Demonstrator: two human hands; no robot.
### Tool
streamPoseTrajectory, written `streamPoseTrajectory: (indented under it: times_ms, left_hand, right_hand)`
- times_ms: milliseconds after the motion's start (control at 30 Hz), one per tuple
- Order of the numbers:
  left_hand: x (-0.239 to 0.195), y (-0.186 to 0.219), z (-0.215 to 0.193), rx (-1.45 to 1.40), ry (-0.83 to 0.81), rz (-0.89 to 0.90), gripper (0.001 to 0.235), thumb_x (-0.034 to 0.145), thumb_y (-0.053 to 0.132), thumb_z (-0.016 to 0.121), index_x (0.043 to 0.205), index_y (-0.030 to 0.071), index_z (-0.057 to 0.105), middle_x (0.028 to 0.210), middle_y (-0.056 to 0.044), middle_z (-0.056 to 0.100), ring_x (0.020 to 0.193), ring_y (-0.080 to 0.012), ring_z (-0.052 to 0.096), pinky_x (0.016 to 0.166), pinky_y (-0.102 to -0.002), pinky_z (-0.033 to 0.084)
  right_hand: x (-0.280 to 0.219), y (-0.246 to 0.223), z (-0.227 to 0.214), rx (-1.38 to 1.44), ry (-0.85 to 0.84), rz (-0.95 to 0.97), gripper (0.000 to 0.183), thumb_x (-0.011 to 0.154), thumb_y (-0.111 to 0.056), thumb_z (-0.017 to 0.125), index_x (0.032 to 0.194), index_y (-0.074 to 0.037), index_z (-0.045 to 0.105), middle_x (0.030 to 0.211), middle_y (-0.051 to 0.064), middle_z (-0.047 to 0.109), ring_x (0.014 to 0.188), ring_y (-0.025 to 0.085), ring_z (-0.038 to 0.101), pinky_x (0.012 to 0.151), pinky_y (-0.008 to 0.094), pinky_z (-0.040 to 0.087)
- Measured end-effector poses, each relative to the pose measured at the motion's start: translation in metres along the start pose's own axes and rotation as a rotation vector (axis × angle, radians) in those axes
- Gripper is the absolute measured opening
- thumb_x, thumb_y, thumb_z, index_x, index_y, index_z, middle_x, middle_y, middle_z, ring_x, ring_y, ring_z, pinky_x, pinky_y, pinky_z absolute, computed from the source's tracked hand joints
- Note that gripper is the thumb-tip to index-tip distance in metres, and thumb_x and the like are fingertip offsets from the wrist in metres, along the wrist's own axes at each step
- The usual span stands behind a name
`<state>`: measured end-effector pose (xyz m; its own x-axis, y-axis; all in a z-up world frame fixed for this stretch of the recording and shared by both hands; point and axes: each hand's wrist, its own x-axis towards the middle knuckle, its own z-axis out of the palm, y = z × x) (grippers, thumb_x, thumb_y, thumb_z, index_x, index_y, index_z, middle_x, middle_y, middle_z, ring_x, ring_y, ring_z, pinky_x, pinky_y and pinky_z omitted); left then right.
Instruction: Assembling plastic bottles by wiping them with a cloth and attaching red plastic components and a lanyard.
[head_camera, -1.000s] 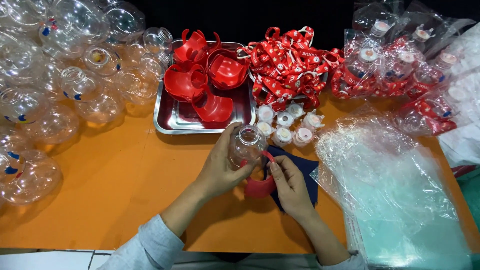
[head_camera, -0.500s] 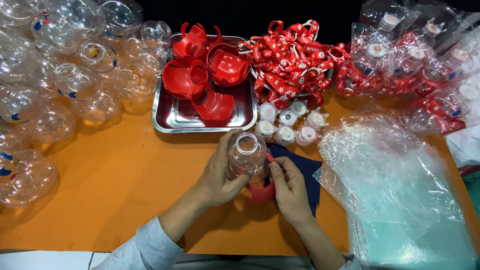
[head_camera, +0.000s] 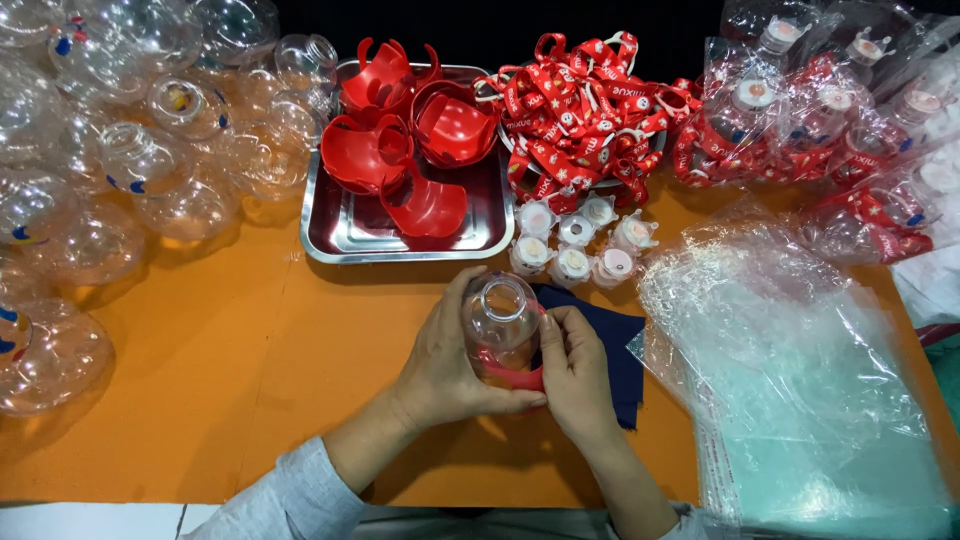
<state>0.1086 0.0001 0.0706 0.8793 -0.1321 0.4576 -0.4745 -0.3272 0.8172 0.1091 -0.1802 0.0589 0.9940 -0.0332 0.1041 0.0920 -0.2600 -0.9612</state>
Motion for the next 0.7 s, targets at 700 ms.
streamPoseTrajectory:
  times_ms: [700]
  left_hand:
    - [-0.005, 0.003, 0.002, -0.207, 0.104, -0.081, 0.078, 0.081, 0.031, 0.082, 0.141, 0.005, 0.040, 0.129, -0.012, 0.058, 0.117, -0.0218, 0.062, 0.095, -0.029, 0.056]
  right_hand:
    - [-0.016, -0.014, 0.016, -0.024, 0.237, -0.377, 0.037, 0.106, -0.031, 0.044, 0.129, -0.003, 0.052, 0.130, 0.013, 0.053, 0.128, 0.027, 0.053, 0.113, 0.038, 0.043]
